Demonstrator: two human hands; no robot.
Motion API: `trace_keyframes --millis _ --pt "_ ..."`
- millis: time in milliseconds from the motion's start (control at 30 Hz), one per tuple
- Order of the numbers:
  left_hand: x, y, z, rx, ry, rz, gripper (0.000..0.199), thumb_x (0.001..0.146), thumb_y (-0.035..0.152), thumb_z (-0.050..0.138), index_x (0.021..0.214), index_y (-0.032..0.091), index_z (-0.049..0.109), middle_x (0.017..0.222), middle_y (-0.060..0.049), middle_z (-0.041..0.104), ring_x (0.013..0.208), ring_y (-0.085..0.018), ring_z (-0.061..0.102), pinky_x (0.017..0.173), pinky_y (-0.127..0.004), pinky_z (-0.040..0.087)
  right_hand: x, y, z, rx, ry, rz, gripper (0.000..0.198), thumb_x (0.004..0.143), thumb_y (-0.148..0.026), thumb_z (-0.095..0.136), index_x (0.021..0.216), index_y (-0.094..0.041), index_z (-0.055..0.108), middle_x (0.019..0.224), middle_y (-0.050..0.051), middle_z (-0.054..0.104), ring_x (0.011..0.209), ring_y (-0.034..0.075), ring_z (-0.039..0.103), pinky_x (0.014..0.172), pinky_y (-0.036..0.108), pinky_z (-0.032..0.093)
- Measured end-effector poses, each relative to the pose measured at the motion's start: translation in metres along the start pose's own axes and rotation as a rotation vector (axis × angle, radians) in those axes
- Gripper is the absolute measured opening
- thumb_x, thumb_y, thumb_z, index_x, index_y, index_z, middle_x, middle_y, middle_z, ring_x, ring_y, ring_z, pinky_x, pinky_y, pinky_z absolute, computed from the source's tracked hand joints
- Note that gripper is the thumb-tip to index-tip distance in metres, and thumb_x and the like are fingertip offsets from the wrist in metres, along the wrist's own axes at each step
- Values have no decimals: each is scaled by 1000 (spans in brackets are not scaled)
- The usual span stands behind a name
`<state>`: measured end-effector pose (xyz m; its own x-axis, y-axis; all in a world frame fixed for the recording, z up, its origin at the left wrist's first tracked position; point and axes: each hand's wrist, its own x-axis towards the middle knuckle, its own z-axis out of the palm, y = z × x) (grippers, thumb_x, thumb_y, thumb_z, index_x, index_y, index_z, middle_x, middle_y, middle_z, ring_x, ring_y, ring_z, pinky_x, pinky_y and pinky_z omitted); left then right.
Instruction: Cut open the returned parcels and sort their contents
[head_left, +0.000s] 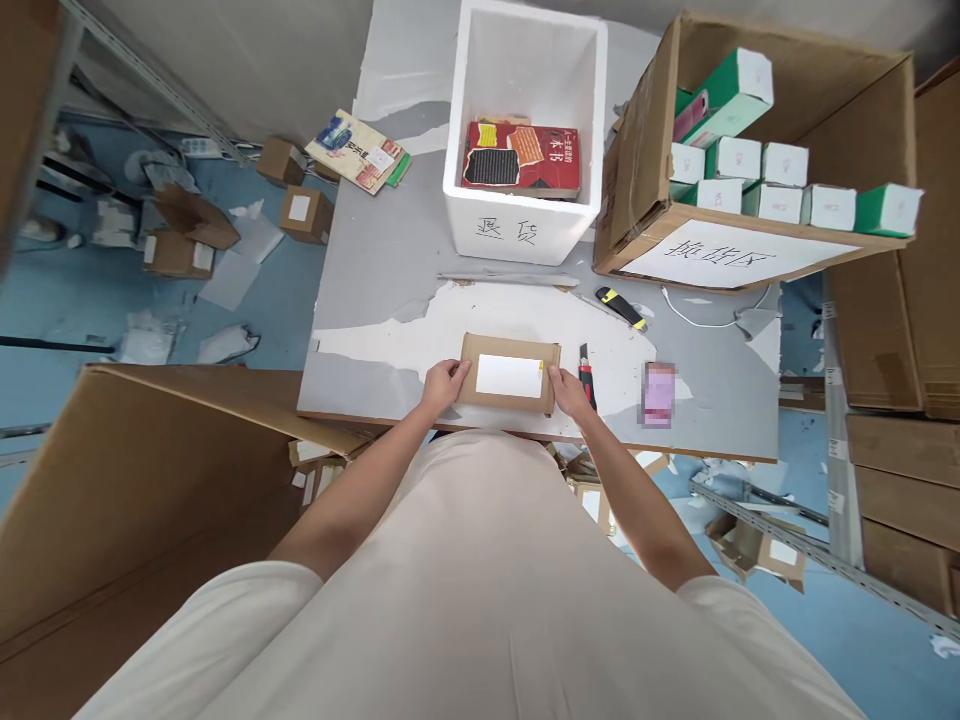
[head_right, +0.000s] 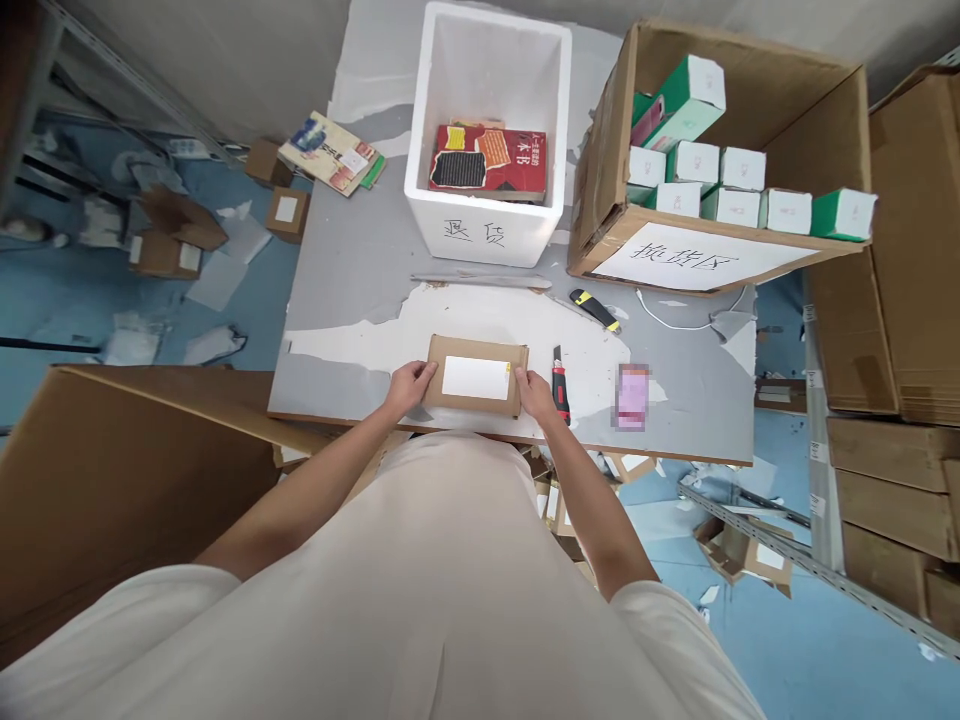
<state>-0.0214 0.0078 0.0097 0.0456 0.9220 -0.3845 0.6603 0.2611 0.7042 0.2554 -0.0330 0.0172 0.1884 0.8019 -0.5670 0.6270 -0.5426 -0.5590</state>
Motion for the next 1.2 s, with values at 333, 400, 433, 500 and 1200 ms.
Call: trace_keyframes --millis 333,400,433,500,1200 --pt "-15 -51 13 -379 -29 -52 51 81 40 50 124 15 60 125 -14 64 114 -25 62 100 -43 47 -21 56 19 273 51 -171 54 89 -36 44 139 -17 46 132 16 56 103 22 64 96 43 49" --pt "-23 -63 15 -388 -95 -5 68 69 36 64 133 15 53 137 -16 56 124 -28 56 107 -46 42 -28 63 23 228 21 -262 73 80 -29 55 149 -19 33 145 17 43 123 27 54 103 47 45" --pt "-26 -66 16 -383 -127 22 77 65 36 68 137 15 50 141 -16 52 129 -29 52 110 -47 39 -30 65 25 214 -8 -286 83 76 -27 60 152 -20 27 150 16 37 130 28 48 105 48 43" --pt "-30 -68 17 -383 -174 65 84 63 40 72 139 14 47 143 -17 50 133 -30 48 112 -47 37 -34 63 29 218 -64 -296 97 70 -25 66 154 -23 17 154 14 32 137 29 40 109 51 39" --pt "-5 19 -16 73 -5 36 48 88 57 40 70 19 62 74 -6 59 75 -21 55 73 -33 44 -21 -12 -8 35 81 -213 61 96 -59 24 112 -16 64 109 15 69 102 28 63 87 38 47"
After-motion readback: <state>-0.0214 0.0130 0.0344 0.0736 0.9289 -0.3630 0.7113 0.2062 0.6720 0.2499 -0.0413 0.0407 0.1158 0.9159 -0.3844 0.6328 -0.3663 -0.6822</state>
